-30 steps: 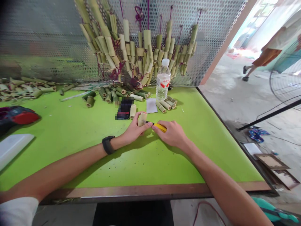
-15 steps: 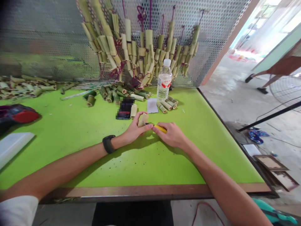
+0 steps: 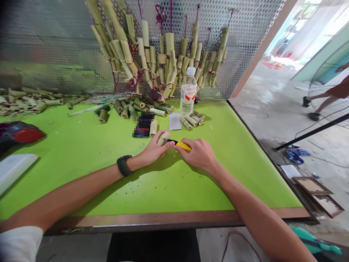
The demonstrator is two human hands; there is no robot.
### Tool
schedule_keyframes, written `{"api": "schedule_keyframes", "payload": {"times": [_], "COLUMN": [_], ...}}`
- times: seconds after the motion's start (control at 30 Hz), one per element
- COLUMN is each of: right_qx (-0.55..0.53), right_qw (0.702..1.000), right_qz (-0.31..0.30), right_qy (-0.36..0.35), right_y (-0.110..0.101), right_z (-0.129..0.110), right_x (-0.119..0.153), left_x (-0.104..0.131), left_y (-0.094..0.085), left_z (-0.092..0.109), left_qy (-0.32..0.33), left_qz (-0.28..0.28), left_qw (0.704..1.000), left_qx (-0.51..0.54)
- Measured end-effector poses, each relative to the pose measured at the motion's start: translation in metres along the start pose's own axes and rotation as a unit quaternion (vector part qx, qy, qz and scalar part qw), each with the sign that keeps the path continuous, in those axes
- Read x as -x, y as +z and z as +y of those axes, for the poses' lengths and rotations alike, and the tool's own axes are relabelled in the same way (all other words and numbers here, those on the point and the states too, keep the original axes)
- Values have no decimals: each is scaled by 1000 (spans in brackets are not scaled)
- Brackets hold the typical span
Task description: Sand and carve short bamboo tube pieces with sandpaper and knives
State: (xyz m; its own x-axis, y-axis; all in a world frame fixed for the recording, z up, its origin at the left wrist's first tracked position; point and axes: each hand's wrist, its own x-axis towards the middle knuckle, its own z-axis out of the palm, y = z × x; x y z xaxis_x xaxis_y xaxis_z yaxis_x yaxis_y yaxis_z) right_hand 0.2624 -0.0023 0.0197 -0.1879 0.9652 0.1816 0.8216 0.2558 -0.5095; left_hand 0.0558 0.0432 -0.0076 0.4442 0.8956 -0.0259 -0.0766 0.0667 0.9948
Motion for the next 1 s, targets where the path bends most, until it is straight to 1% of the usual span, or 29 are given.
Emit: {"api": "schedule_keyframes", "payload": {"times": [0.07,0.23,0.3,0.57,0.7,0.9,1.0], "right_qx": [-14,-82,-95,-120,-113,-27,-17], "right_qw": [1000,995,993,987,989,999,1000], "right_qz": [-2,-60,-75,-102,-91,-20,-5], "right_qy": [-3,-18,-16,-15,-8,21,17], "right_y": [1,2,2,2,5,5,3], "right_z": [1,4,5,8,5,-3,-4], "right_x": [0,-3,-3,-4,-3,1,1], "left_x": [0,1,2,3,3,0,0], "left_y": [0,-1,-1,-1,-2,1,2], "left_z": [1,4,4,4,5,2,1], "left_qy": [-3,-2,2,20,14,2,1], "left_qz": [-8,-19,-18,-33,-29,2,14], "left_qw": [1000,1000,1000,999,999,1000,1000], "left_qx": [1,10,10,-6,-22,-3,0]}}
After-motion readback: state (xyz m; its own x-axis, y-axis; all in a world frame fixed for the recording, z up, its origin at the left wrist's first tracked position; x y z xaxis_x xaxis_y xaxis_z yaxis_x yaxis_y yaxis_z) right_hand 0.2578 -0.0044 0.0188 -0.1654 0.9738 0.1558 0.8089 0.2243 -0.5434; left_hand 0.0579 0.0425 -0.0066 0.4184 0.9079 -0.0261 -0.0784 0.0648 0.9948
